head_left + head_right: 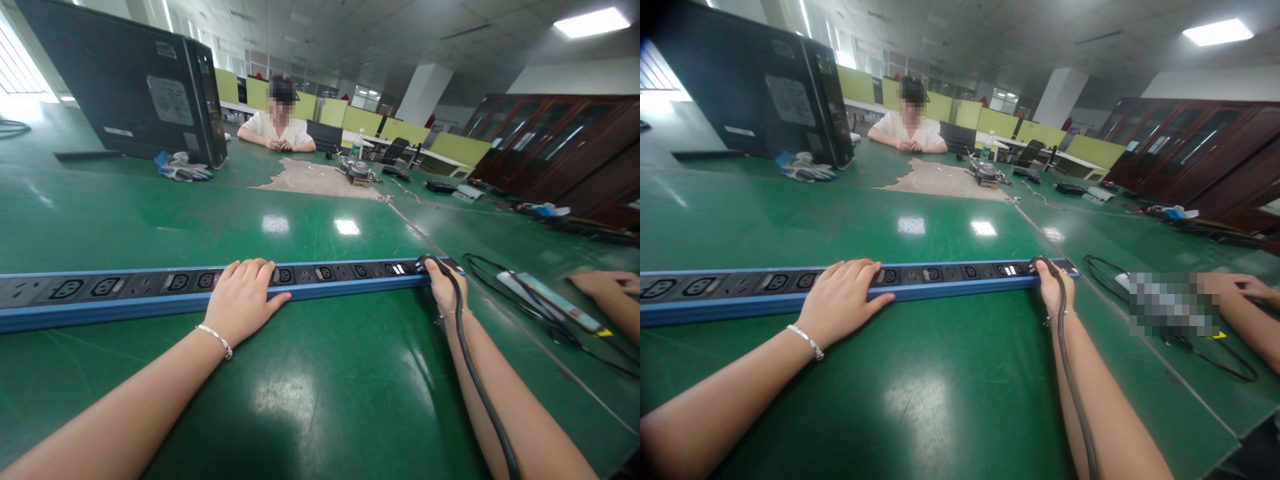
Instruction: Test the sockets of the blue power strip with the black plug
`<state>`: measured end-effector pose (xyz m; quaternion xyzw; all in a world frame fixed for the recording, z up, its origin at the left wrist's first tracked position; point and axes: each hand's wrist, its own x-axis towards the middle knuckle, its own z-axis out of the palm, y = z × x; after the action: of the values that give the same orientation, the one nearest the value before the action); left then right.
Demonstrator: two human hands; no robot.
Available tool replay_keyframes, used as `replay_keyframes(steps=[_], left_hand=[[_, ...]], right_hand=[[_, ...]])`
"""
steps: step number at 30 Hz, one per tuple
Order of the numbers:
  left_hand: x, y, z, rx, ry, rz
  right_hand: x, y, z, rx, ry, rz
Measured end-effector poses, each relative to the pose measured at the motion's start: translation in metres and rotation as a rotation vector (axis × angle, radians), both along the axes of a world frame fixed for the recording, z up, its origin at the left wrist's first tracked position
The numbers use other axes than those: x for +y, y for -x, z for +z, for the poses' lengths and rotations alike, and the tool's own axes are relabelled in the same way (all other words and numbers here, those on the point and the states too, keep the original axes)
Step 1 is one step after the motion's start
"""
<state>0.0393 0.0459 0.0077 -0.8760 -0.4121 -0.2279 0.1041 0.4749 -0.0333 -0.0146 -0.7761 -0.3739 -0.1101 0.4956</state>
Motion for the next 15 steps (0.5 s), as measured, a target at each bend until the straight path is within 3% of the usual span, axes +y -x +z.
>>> replay_keyframes(steps=[15], left_hand=[[0.000, 0.000, -0.001, 0.022, 0.000, 0.006]], right_hand=[[0.000, 0.011, 0.006, -0.138, 0.085, 0.126]])
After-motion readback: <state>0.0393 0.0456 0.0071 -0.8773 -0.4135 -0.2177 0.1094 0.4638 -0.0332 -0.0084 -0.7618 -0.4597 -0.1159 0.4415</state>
